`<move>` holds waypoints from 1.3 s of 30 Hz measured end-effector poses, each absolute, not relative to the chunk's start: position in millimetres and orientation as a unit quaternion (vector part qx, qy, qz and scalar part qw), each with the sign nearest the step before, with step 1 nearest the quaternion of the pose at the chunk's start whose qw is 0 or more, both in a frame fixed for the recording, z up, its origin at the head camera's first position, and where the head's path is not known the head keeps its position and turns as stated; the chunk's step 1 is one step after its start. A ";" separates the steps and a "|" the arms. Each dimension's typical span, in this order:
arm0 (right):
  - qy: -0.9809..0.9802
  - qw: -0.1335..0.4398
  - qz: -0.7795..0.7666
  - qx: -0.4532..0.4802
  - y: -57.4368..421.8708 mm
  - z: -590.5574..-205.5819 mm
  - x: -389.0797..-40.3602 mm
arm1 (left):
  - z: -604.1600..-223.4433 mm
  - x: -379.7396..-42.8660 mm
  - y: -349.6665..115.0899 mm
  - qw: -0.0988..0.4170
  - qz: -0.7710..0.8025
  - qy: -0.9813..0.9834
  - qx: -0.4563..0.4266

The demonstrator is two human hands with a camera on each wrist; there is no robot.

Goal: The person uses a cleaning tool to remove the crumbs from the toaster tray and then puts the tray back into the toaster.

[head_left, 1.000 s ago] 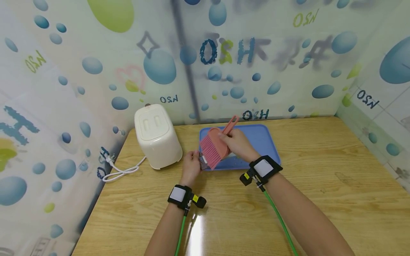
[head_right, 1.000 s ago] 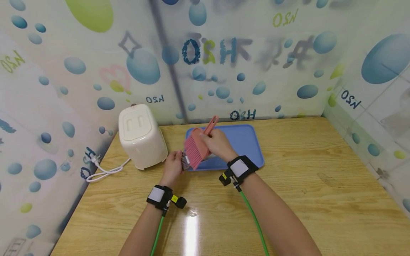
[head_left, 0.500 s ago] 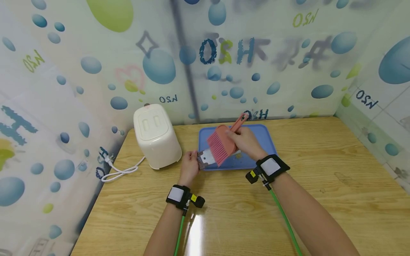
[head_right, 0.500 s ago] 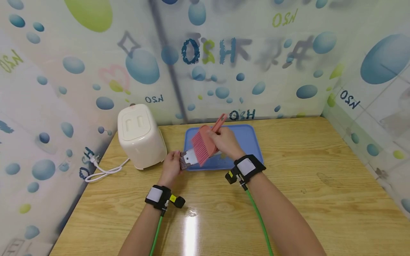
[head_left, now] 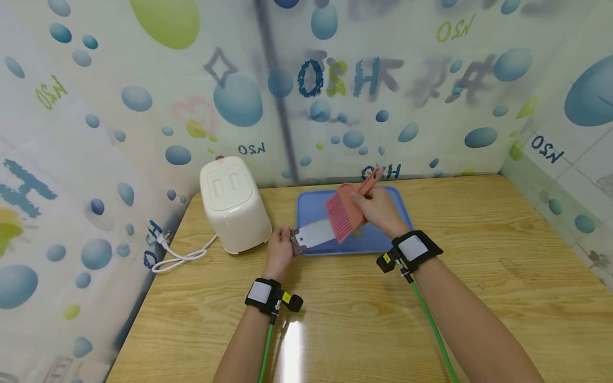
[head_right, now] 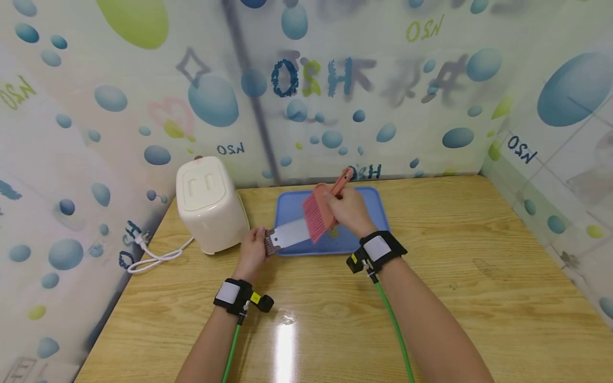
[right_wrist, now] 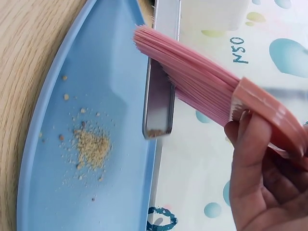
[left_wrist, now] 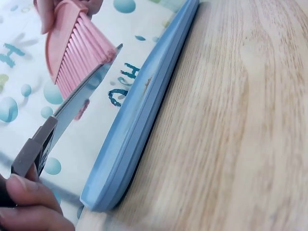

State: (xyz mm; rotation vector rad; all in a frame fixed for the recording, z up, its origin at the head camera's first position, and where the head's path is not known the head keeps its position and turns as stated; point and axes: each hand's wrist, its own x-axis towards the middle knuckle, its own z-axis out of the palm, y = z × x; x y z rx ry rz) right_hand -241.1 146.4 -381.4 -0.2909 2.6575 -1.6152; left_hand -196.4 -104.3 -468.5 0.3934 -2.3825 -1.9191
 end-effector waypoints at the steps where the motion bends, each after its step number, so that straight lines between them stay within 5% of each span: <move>1: 0.853 0.006 -0.515 -0.090 147.6 -382.1 -241.7 | -468.7 -196.1 -104.9 0.028 -0.621 -0.773 0.128; 39: 0.876 -0.096 -0.471 -0.039 165.8 -377.6 -243.9 | -466.4 -196.0 -111.5 0.027 -0.634 -0.762 0.129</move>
